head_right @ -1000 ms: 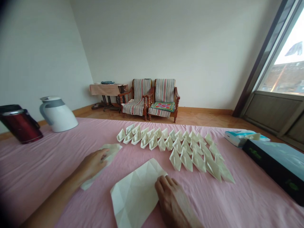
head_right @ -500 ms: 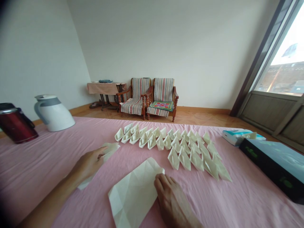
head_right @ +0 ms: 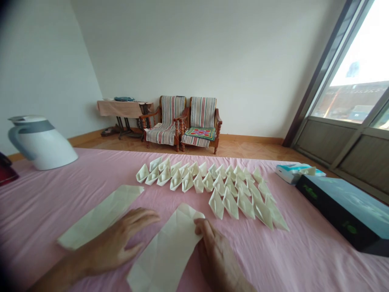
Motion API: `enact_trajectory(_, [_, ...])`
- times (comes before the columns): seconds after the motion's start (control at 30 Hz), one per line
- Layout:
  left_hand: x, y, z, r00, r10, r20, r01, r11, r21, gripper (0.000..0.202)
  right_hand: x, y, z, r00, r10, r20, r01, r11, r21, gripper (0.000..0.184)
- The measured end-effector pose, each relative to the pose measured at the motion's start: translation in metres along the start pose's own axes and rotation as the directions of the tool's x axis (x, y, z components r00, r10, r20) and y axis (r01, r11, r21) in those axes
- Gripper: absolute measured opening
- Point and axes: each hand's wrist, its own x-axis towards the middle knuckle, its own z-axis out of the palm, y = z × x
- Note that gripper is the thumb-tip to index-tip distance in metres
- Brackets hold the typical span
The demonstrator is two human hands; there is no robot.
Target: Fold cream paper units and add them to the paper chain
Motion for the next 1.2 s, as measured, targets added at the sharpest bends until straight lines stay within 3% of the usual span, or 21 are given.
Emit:
enact_trajectory(0.13, [0.001, 0.000, 0.008, 1.000, 0.030, -0.008, -0.030, 0.998, -0.057, 0.055, -0.005, 0.006, 0.011, 0.997, 0.076, 0.000, -0.075, 0.992, 0.106, 0.015])
enact_trajectory(0.2, [0.003, 0.000, 0.013, 0.998, 0.063, -0.008, -0.064, 0.995, -0.081, 0.051, -0.005, 0.004, 0.015, 0.996, 0.081, 0.025, -0.083, 0.990, 0.110, 0.018])
enact_trajectory(0.47, [0.008, 0.008, 0.013, 0.979, 0.201, -0.013, -0.201, 0.970, -0.139, 0.021, 0.007, -0.002, 0.007, 0.988, 0.001, 0.156, -0.025, 0.987, 0.157, 0.022])
enact_trajectory(0.6, [0.006, 0.013, 0.009, 0.983, 0.183, 0.027, -0.179, 0.977, -0.113, 0.019, 0.004, 0.000, 0.009, 0.997, 0.004, 0.078, -0.001, 1.000, -0.031, 0.030])
enact_trajectory(0.77, [0.000, 0.017, 0.010, 0.984, 0.176, 0.020, -0.175, 0.983, -0.051, 0.019, 0.003, -0.004, -0.009, 0.993, -0.066, 0.100, 0.092, 0.954, -0.286, 0.038])
enact_trajectory(0.87, [-0.002, 0.020, 0.012, 0.979, 0.204, -0.023, -0.204, 0.979, 0.014, 0.018, 0.000, -0.012, -0.016, 0.969, -0.195, 0.149, 0.226, 0.947, -0.230, 0.033])
enact_trajectory(1.0, [-0.004, 0.022, 0.014, 0.975, 0.214, -0.056, -0.213, 0.977, 0.018, 0.018, -0.012, -0.018, -0.007, 0.921, -0.311, 0.236, 0.346, 0.930, -0.122, 0.024])
enact_trajectory(1.2, [-0.003, 0.015, 0.013, 0.993, 0.118, 0.019, -0.111, 0.971, -0.214, 0.014, -0.016, -0.011, 0.005, 0.952, -0.201, 0.233, 0.212, 0.977, -0.023, 0.017])
